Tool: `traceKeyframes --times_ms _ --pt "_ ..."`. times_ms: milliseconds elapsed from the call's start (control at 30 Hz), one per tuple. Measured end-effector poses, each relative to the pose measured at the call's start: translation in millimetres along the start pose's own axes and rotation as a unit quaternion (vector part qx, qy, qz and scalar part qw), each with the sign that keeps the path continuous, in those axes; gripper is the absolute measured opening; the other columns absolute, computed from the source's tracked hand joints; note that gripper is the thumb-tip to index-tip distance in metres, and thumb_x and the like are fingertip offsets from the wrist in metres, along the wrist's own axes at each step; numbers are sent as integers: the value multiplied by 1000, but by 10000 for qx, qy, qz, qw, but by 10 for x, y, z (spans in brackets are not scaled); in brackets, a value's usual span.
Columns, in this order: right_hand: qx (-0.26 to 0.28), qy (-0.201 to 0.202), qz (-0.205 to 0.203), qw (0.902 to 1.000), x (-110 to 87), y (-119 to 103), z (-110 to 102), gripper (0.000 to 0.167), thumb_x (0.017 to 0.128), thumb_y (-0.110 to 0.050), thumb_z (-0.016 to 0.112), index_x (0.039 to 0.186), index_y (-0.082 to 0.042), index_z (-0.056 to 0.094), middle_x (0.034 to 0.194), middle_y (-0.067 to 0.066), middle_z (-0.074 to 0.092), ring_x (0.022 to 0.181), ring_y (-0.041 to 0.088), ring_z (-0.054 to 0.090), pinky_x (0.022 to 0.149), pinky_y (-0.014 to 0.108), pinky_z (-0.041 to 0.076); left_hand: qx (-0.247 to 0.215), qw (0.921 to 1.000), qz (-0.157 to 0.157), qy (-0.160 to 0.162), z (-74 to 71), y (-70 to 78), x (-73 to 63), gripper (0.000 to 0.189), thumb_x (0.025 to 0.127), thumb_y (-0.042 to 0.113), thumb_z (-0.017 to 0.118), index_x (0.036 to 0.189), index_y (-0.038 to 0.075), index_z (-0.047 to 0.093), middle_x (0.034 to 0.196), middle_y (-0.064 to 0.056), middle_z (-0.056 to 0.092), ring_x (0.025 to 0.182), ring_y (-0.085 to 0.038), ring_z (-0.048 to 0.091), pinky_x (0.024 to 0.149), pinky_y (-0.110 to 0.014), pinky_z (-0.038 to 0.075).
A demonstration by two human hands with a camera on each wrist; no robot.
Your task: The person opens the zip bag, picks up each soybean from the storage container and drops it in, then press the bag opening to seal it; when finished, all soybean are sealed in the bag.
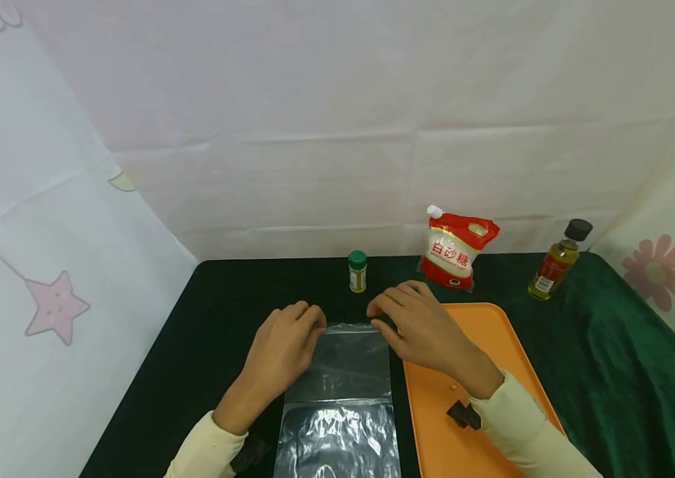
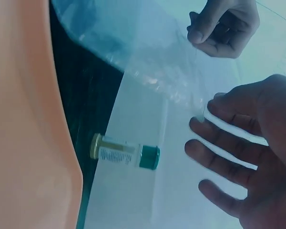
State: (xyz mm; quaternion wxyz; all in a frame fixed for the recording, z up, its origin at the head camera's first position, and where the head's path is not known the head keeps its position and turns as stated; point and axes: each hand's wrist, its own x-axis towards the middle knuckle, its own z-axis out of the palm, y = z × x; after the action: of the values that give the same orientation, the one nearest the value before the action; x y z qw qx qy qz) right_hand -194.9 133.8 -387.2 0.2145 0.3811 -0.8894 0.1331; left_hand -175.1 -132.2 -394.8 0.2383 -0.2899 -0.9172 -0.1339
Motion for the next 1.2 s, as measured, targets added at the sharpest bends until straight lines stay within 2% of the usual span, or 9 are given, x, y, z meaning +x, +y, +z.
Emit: traceKeyframes --times_ms 133,300,500,667,767,933,1067,1200 --pt "393 56 -233 9989 27 -70 46 19 93 -24 74 111 -23 68 113 -8 63 113 19 57 102 46 40 52 9999 142 -56 -19 27 2 14 88 13 79 89 19 66 79 8 53 66 -7 45 63 -27 41" --pt "525 112 -346 9980 47 -173 153 21 91 -30 77 110 -25 68 116 -8 62 112 17 57 100 45 41 50 9992 355 -172 -47 58 0 14 87 14 80 89 17 67 79 8 52 67 -6 45 63 -26 40" --pt "508 223 -368 9978 55 -260 242 20 91 -31 77 109 -26 69 116 -9 61 108 15 56 99 44 40 -36 9985 512 -178 -69 82 -2 17 84 14 83 88 17 67 79 9 51 68 -6 43 63 -26 38" --pt "385 360 -449 9976 53 -282 301 15 90 -29 78 101 -25 68 114 -8 62 106 15 58 98 44 42 -84 9976 661 -162 -81 102 -5 18 82 14 84 87 17 67 80 10 50 69 -6 42 63 -25 37" --pt "320 419 -482 9974 52 -286 305 12 91 -29 77 98 -24 68 113 -8 62 107 14 57 97 43 42 -192 9976 627 -219 -92 107 8 15 84 18 82 88 18 68 83 9 52 72 -7 43 65 -26 38" --pt "305 448 -582 9968 48 -296 303 12 91 -30 77 96 -24 68 112 -8 62 107 13 57 98 42 42 -436 9978 364 -329 -110 84 17 10 91 24 77 92 19 68 86 5 53 75 -8 43 70 -29 41" --pt "352 427 -633 9965 47 -303 302 14 89 -29 79 97 -24 68 113 -9 61 109 13 56 99 43 42 -561 9973 244 -404 -120 68 14 10 90 22 79 91 20 69 88 5 54 78 -8 44 73 -30 42" --pt "304 407 -625 9968 38 -308 301 14 89 -29 79 96 -24 69 114 -9 62 110 14 56 99 43 42 -591 9968 265 -472 -117 68 13 9 87 25 81 91 22 73 91 9 54 79 -6 46 72 -29 42"
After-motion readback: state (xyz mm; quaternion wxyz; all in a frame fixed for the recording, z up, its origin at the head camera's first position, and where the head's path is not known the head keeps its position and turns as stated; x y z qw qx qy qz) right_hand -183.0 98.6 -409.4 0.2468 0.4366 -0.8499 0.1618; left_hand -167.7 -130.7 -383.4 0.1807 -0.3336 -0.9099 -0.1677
